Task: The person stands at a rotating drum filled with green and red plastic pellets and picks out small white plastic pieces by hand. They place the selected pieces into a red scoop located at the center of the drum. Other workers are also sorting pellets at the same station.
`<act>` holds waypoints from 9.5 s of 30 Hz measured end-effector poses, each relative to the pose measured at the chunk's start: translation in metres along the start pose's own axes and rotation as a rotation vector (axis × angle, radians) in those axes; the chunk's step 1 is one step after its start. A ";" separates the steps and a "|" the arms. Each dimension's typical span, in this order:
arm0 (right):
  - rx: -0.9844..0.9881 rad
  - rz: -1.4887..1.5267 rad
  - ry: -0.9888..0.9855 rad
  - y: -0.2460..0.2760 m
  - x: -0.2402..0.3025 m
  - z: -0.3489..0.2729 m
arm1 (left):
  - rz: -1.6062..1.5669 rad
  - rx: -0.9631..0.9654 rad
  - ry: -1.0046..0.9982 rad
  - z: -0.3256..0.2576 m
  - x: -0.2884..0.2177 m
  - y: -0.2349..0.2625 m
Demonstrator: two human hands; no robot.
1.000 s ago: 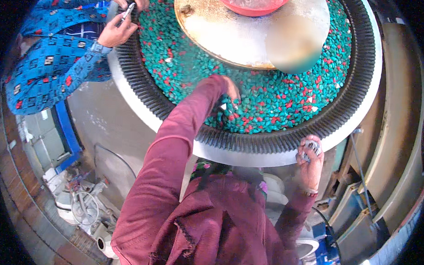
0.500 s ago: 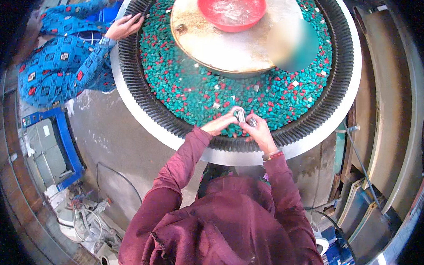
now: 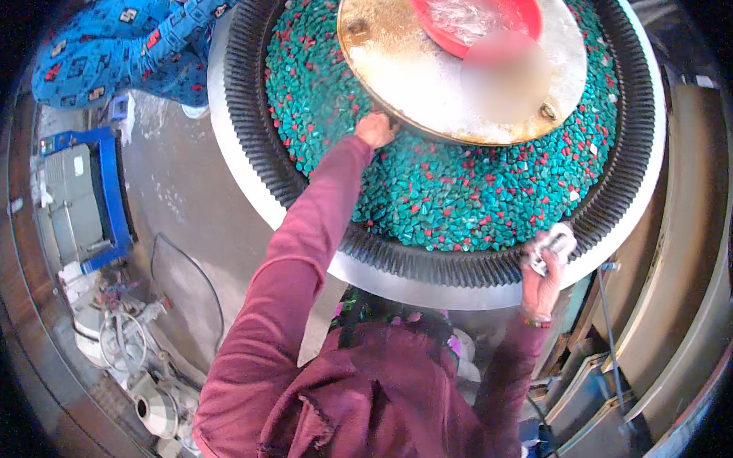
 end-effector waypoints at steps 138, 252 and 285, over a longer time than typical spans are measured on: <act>0.810 -0.429 -0.991 0.020 -0.112 0.084 | -1.067 0.522 -0.198 -0.194 -0.087 0.011; 0.205 -2.116 -0.349 0.081 -0.118 0.086 | -0.822 1.032 -0.352 -0.122 -0.103 -0.076; 0.358 -2.153 -0.217 0.093 -0.069 0.124 | -0.360 -0.068 -0.433 -0.202 -0.154 0.054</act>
Point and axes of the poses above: each hand's wrist, its own z-axis towards the middle knuckle, its own y-axis out of the back of the hand, x = y × z, the point moved 3 cm from there along z, towards the middle knuckle, and after that the axes turned 7 degrees about x, right-handed, at the moved point
